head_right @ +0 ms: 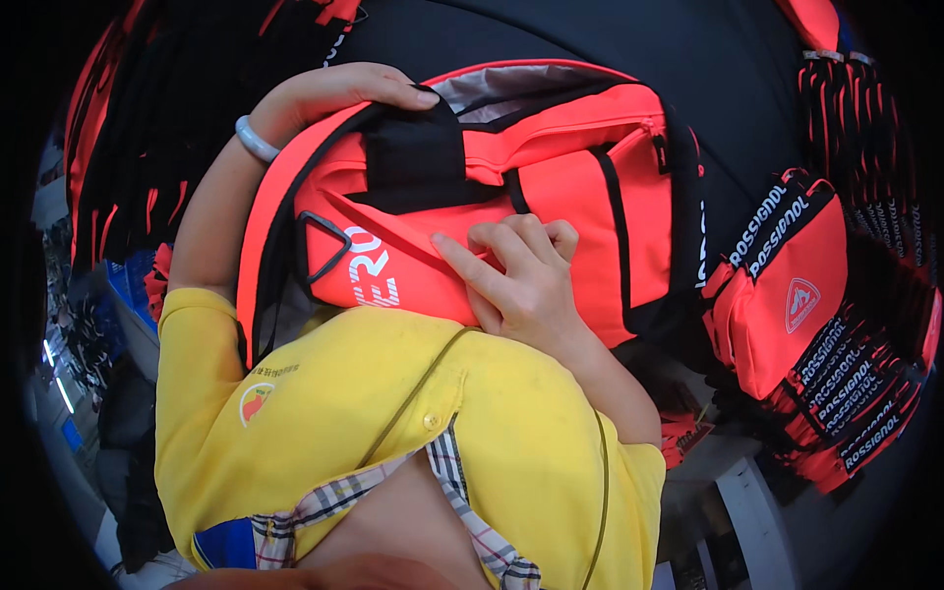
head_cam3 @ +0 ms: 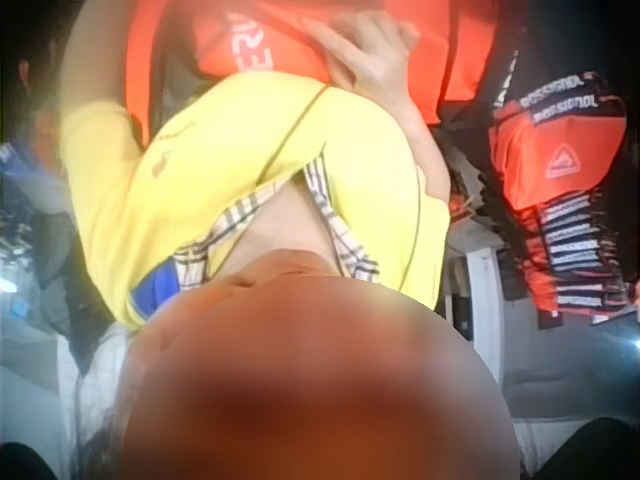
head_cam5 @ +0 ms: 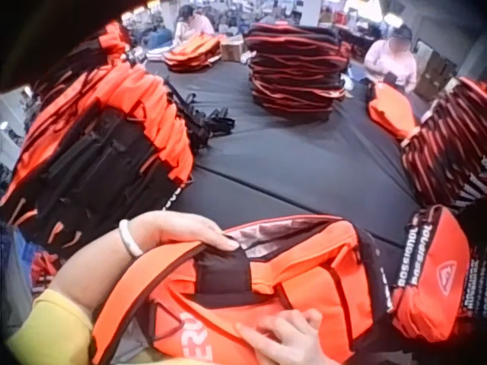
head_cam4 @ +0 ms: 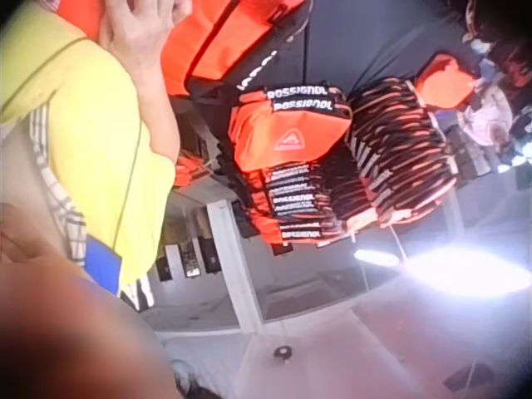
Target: Checking and organizing red backpacks at a production or sorting facility.
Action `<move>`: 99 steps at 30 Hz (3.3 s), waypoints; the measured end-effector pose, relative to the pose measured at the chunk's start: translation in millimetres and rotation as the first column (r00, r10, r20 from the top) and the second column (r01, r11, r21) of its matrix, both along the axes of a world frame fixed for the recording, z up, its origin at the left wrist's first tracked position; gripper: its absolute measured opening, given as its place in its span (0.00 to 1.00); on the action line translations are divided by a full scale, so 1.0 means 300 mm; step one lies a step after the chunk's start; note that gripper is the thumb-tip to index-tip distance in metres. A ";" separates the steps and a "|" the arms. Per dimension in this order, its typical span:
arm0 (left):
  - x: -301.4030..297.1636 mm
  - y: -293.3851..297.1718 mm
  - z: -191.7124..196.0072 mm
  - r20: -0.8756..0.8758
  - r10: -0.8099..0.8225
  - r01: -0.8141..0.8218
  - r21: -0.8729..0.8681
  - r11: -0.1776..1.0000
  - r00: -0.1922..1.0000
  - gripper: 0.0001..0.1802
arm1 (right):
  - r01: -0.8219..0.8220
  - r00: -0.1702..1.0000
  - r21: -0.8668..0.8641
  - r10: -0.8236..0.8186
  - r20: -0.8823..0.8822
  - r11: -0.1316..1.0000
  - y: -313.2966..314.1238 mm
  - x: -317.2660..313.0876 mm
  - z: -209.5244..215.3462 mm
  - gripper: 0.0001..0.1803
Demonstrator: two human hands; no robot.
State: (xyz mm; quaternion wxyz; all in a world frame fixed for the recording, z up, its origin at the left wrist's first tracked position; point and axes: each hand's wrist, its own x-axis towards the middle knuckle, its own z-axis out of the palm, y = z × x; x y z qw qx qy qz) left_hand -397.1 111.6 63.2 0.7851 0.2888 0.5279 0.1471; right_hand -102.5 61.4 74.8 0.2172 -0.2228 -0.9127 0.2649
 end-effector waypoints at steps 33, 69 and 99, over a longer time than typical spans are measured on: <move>0.183 -0.421 0.158 -0.805 0.320 0.360 0.529 0.768 0.500 0.40 | 0.021 0.992 0.097 -0.008 -0.128 0.995 -0.026 0.002 -0.049 0.21; 0.212 -0.432 0.198 -0.810 0.369 0.378 0.552 0.743 0.456 0.43 | 0.108 0.986 0.065 -0.099 -0.137 0.992 -0.039 0.026 -0.049 0.12; 0.545 -0.184 0.056 -0.811 0.095 0.792 0.584 0.179 0.577 0.28 | 0.231 0.947 0.357 -0.294 0.132 0.905 0.473 0.233 0.115 0.30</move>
